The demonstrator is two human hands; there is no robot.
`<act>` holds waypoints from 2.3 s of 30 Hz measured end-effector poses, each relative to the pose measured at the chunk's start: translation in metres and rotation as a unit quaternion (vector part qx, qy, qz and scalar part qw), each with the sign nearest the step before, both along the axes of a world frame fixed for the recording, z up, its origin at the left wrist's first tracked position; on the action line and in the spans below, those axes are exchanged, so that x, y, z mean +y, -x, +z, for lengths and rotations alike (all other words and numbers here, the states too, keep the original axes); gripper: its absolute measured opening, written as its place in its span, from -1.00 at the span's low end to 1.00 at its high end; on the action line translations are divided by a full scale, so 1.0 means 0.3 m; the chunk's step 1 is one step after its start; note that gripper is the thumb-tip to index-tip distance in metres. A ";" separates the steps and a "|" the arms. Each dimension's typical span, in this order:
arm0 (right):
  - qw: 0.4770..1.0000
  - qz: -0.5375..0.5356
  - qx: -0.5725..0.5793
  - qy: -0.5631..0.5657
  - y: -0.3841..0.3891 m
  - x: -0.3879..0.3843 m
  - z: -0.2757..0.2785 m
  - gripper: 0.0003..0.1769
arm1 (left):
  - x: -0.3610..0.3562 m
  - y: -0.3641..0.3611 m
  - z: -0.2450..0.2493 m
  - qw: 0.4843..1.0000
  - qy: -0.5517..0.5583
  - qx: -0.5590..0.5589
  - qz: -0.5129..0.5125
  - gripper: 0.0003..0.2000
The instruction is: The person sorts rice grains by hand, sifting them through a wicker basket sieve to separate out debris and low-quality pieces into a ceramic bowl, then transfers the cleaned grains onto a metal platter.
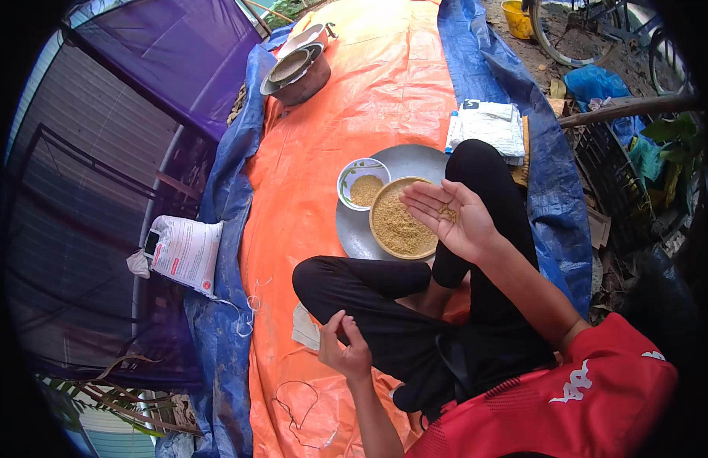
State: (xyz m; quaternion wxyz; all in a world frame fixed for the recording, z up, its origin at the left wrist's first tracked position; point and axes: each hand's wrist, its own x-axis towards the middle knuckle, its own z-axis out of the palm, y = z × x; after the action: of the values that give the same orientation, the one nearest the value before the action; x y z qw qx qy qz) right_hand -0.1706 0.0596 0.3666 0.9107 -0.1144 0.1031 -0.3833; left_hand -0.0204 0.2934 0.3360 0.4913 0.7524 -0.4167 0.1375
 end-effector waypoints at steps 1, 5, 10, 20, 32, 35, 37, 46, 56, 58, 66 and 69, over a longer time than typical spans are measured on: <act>1.000 0.008 0.012 0.005 -0.010 -0.012 -0.022 -0.45 | -0.038 0.031 -0.005 1.000 -0.010 -0.001 -0.023 -0.90; 0.997 0.048 0.052 0.028 -0.050 -0.067 -0.168 -0.43 | -0.169 0.104 -0.062 0.990 -0.042 0.011 -0.135 -0.88; 0.996 0.068 0.057 0.007 -0.082 -0.126 -0.403 -0.43 | -0.274 0.098 -0.146 0.973 -0.097 0.052 -0.205 -0.88; 0.989 0.096 0.094 -0.069 -0.071 -0.184 -0.715 -0.42 | -0.393 -0.047 -0.369 0.933 -0.221 0.200 -0.200 -0.89; 0.961 0.136 0.233 -0.060 -0.108 -0.167 -0.849 -0.40 | -0.626 -0.197 -0.698 0.930 -0.331 0.077 -0.141 -0.87; 0.958 0.150 0.239 -0.057 -0.109 -0.163 -0.846 -0.39 | -0.649 -0.174 -0.735 0.921 -0.361 0.036 -0.138 -0.88; 0.959 0.156 0.231 -0.043 -0.111 -0.157 -0.837 -0.38 | -0.638 -0.167 -0.762 0.913 -0.381 0.036 -0.140 -0.89; 0.965 0.144 0.213 -0.049 -0.102 -0.166 -0.845 -0.39 | -0.604 -0.157 -0.896 0.891 -0.411 -0.046 -0.186 -0.89; 0.963 0.164 0.209 -0.051 -0.138 -0.155 -0.814 -0.39 | -0.603 -0.127 -0.898 0.856 -0.438 -0.194 -0.196 -0.86; 0.959 0.177 0.218 -0.040 -0.156 -0.147 -0.803 -0.39 | -0.600 -0.128 -0.916 0.864 -0.427 -0.191 -0.186 -0.85; 0.950 0.208 0.232 -0.013 -0.202 -0.120 -0.742 -0.39 | -0.598 -0.137 -0.951 0.868 -0.421 -0.165 -0.203 -0.83; 0.950 0.214 0.228 0.002 -0.210 -0.112 -0.735 -0.39 | -0.587 -0.142 -0.952 0.876 -0.407 -0.149 -0.209 -0.83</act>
State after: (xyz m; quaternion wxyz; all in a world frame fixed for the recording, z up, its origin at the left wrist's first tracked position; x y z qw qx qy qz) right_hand -0.1077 0.0261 0.1460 0.9232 -0.2198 0.2808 -0.1433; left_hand 0.0223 0.1173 0.0504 0.0908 0.7520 -0.6516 -0.0401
